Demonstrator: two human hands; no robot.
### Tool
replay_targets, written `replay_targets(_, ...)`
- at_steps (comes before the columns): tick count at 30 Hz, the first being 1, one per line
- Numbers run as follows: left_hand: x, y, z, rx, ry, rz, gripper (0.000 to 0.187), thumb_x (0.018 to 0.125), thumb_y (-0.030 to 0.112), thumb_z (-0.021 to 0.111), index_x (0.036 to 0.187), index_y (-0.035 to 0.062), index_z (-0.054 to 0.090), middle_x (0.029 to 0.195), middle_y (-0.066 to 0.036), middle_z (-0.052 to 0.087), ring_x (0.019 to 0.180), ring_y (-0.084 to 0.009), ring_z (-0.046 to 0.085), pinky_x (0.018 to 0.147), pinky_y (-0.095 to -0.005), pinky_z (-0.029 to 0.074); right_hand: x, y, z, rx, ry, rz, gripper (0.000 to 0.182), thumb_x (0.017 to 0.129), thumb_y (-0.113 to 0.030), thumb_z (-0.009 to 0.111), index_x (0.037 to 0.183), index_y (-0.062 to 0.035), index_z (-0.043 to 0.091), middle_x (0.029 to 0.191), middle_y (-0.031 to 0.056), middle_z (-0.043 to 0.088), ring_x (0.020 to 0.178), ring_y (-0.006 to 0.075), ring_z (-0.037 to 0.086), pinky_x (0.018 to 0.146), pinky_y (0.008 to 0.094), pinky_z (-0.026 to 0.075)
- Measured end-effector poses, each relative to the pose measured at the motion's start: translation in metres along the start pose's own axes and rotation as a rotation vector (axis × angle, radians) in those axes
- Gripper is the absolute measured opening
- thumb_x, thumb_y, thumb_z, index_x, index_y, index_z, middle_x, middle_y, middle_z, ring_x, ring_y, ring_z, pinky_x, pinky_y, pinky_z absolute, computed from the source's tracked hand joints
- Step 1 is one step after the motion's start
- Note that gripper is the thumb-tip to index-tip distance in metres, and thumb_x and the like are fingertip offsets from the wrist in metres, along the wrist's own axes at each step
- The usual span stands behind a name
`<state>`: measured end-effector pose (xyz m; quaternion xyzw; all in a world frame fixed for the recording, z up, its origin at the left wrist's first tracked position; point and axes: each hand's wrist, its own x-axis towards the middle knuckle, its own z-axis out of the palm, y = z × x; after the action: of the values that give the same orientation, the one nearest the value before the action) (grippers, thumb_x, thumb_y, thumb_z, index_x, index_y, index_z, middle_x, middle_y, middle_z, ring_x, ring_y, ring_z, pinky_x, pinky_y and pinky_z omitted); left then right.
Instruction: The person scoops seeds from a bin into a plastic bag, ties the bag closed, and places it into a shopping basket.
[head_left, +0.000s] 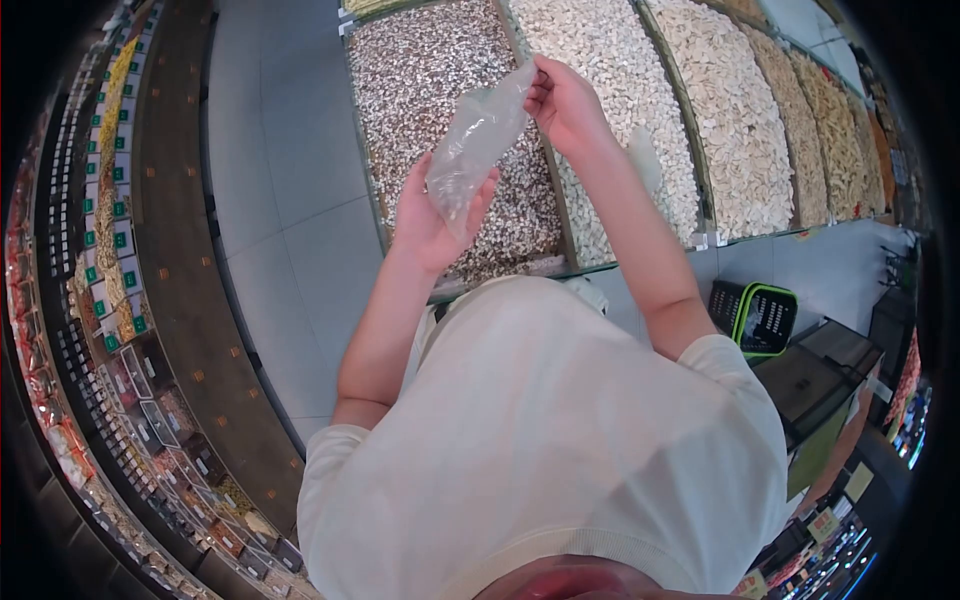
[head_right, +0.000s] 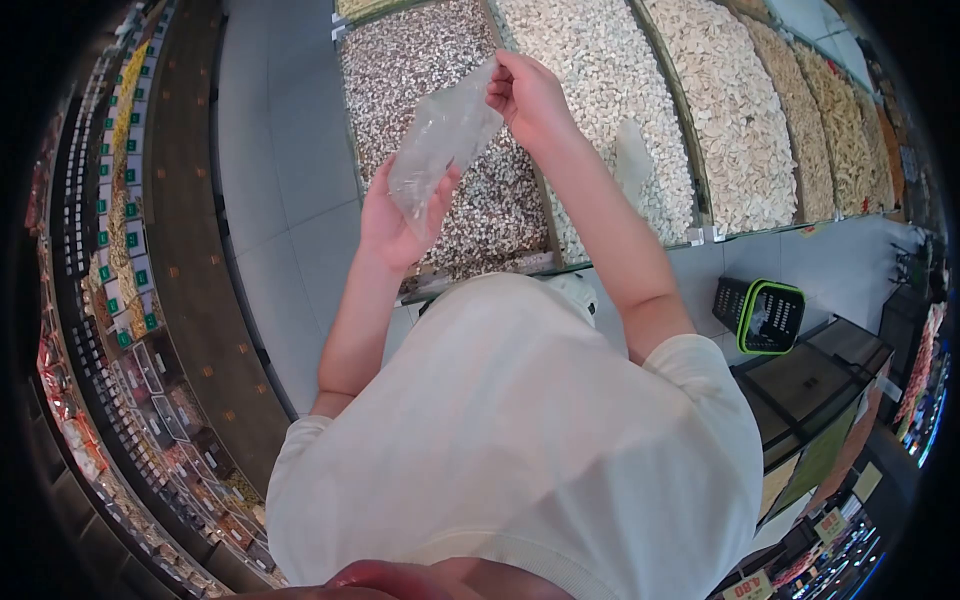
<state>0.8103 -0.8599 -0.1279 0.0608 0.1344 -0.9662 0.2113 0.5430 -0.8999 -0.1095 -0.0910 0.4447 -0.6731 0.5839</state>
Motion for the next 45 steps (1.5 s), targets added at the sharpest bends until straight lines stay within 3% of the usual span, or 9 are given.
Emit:
replay_targets(5, 0.003, -0.003, 0.004, -0.018, -0.045, -0.024, 0.077, 0.104, 0.049, 0.053, 0.156, -0.0067, 0.037, 0.145, -0.025, 0.054, 0.127, -0.0358, 0.063, 0.103, -0.043, 0.058, -0.001, -0.006, 0.012, 0.0, -0.035, -0.018, 0.014, 0.102, -0.018, 0.069, 0.096, -0.0059, 0.065, 0.082, 0.0023, 0.065, 0.071, 0.0139, 0.065, 0.063, 0.0299, 0.057)
replay_targets(14, 0.002, -0.005, 0.011, -0.049, 0.001, -0.06, 0.076, 0.105, 0.045, 0.052, 0.158, -0.0062, 0.036, 0.147, -0.029, 0.053, 0.126, -0.037, 0.065, 0.103, -0.0428, 0.058, -0.003, -0.013, 0.023, -0.03, -0.102, -0.054, 0.018, 0.101, -0.021, 0.07, 0.093, -0.0056, 0.066, 0.084, 0.0015, 0.066, 0.072, 0.0124, 0.064, 0.066, 0.0288, 0.056)
replay_targets(27, 0.0, -0.012, 0.009, -0.019, 0.059, -0.043, 0.073, 0.105, 0.046, 0.052, 0.158, -0.0024, 0.039, 0.146, -0.026, 0.055, 0.121, -0.0352, 0.067, 0.098, -0.0418, 0.06, -0.022, -0.022, 0.022, -0.015, -0.184, -0.13, 0.017, 0.1, -0.021, 0.072, 0.094, -0.0052, 0.067, 0.083, 0.0016, 0.066, 0.073, 0.0127, 0.065, 0.068, 0.0301, 0.054)
replay_targets(29, -0.001, -0.021, 0.016, 0.035, 0.119, 0.03, 0.068, 0.105, 0.048, 0.049, 0.152, -0.0015, 0.048, 0.138, -0.027, 0.061, 0.114, -0.037, 0.071, 0.091, -0.0419, 0.064, -0.023, -0.023, 0.019, -0.011, -0.19, -0.137, 0.017, 0.1, -0.02, 0.072, 0.095, -0.0049, 0.067, 0.083, 0.0018, 0.066, 0.074, 0.0129, 0.065, 0.068, 0.0303, 0.055)
replay_targets(35, -0.012, -0.026, 0.009, 0.147, 0.225, 0.143, 0.062, 0.105, 0.048, 0.05, 0.148, 0.0029, 0.053, 0.133, -0.023, 0.065, 0.105, -0.0317, 0.073, 0.082, -0.0384, 0.066, -0.03, -0.027, 0.01, 0.011, -0.215, -0.168, 0.017, 0.1, -0.02, 0.072, 0.095, -0.0045, 0.067, 0.084, 0.0024, 0.067, 0.074, 0.0137, 0.066, 0.068, 0.0311, 0.056)
replay_targets(45, -0.031, -0.043, 0.003, 0.347, 0.392, 0.332, 0.061, 0.106, 0.049, 0.052, 0.141, -0.0016, 0.058, 0.128, -0.02, 0.069, 0.098, -0.0282, 0.075, 0.079, -0.0332, 0.066, -0.044, -0.023, -0.009, 0.033, -0.232, -0.161, 0.017, 0.103, -0.021, 0.07, 0.095, -0.0071, 0.067, 0.084, -0.001, 0.066, 0.074, 0.0104, 0.064, 0.071, 0.0286, 0.057)
